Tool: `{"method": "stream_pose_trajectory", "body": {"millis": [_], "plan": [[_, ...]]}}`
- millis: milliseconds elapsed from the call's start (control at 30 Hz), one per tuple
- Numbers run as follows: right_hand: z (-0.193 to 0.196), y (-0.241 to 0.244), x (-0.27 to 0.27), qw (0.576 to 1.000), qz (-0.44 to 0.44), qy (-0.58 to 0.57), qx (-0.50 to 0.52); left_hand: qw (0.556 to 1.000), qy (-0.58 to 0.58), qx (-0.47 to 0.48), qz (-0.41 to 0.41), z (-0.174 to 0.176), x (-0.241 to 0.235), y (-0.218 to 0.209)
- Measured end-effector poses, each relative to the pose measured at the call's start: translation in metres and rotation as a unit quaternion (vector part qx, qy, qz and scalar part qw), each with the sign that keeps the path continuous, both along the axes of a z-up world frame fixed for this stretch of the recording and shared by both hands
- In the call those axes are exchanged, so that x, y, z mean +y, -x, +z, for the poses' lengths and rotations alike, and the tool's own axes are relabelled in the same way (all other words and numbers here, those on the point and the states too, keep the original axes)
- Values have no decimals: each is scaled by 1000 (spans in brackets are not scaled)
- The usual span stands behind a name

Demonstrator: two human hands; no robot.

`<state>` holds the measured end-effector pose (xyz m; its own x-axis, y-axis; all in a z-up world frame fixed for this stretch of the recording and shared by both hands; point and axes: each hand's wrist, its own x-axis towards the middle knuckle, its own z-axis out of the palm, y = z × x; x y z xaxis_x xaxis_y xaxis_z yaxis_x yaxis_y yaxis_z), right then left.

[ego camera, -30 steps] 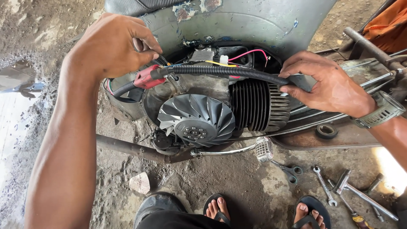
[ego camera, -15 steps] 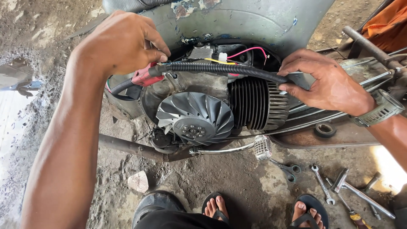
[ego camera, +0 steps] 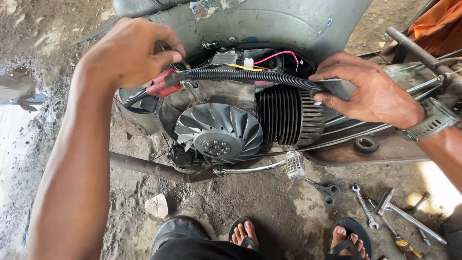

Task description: The person lifts and lowers the motorcycle seat to access the engine area. They use a wrench to tighten bolts on the engine casing and organize the wiring harness with a corrugated tube.

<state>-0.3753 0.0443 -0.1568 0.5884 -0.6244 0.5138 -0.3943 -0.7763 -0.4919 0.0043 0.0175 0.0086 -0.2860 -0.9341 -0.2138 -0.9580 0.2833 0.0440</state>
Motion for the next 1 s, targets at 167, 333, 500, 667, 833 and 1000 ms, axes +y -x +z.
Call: {"method": "stream_pose_trajectory", "body": {"millis": [167,333,500,667,833,1000], "plan": [[2,0,1,1000,-13,17,0,989,62,133,-36,-9,6,-24],[7,-5,5,1000,-12,15,3,992,34,124,-16,0,14,-12],[10,-6,8,999,-32,4,20,992,41,109,-54,-6,8,-11],[17,-9,13,999,-34,24,16,994,34,77,-73,-2,9,-7],[18,-6,16,998,-48,25,28,996,30,61,-66,-2,7,-6],[30,2,31,996,-64,50,30,989,47,92,-104,-7,5,-16]]}}
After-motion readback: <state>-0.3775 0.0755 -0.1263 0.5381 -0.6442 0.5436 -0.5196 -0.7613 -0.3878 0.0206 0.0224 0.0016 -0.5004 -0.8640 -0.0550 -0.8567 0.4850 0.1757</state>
